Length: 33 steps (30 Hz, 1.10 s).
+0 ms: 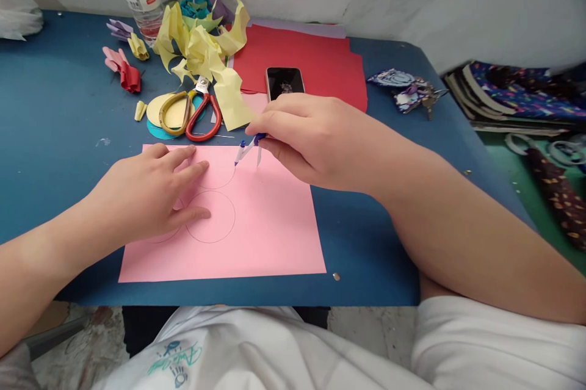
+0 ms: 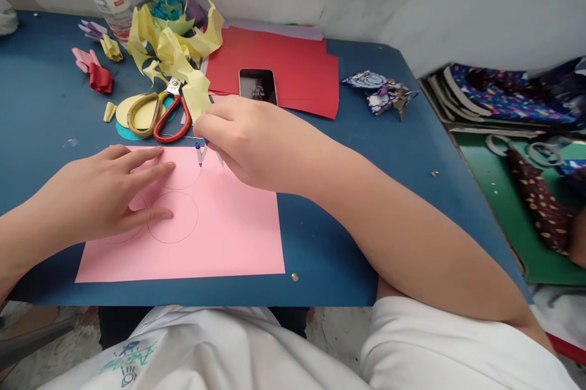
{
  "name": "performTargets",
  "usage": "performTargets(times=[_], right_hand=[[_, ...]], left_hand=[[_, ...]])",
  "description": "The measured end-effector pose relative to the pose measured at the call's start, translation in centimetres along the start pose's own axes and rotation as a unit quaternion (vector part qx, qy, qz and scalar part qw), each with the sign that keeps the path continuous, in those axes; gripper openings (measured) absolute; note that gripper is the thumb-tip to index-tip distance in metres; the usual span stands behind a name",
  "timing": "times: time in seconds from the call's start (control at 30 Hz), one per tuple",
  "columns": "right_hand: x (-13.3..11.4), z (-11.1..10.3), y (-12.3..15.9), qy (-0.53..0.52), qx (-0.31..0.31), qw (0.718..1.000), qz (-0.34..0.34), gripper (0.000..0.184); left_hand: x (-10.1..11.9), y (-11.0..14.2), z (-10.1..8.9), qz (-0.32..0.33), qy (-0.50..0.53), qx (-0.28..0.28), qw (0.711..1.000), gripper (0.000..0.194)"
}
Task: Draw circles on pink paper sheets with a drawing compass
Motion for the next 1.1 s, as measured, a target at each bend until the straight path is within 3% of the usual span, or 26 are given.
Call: performTargets(times=[0.53,0.7,0.9,1.1], right_hand=[[0.7,0.0,0.4,-0.025,-0.003,1.0,0.016,0.042],[0.9,-0.1,0.4,-0.014,-0.004,1.0,0.012,0.045],[1.2,-0.8,0.3,-0.019,-0.006,0.996,0.085,0.038],[1.2,-1.5,0.2,-0.009,-0.02,0.993,0.116,0.023]], left_hand=[[-0.6,-0.1,0.9,-0.017,0.015,0.019,1.0,0.078],[-0.4,-0.2,0.7,-0.021,0.008,-0.006,1.0,0.078],[-0.4,-0.3,0.5,-0.023,0.006,-0.008,1.0,0.075],[-0.2,-0.3,0.4,-0.023,0.007,-0.016,1.0,0.076]])
Point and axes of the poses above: each hand's wrist, its own y-axis away from the middle knuckle, its own z-axis out of the palm, x = y × z, the point moved 6 cm from there along -y, towards the middle knuckle, and after that the axes turned 1 degree about -y, right-handed, at the moved point
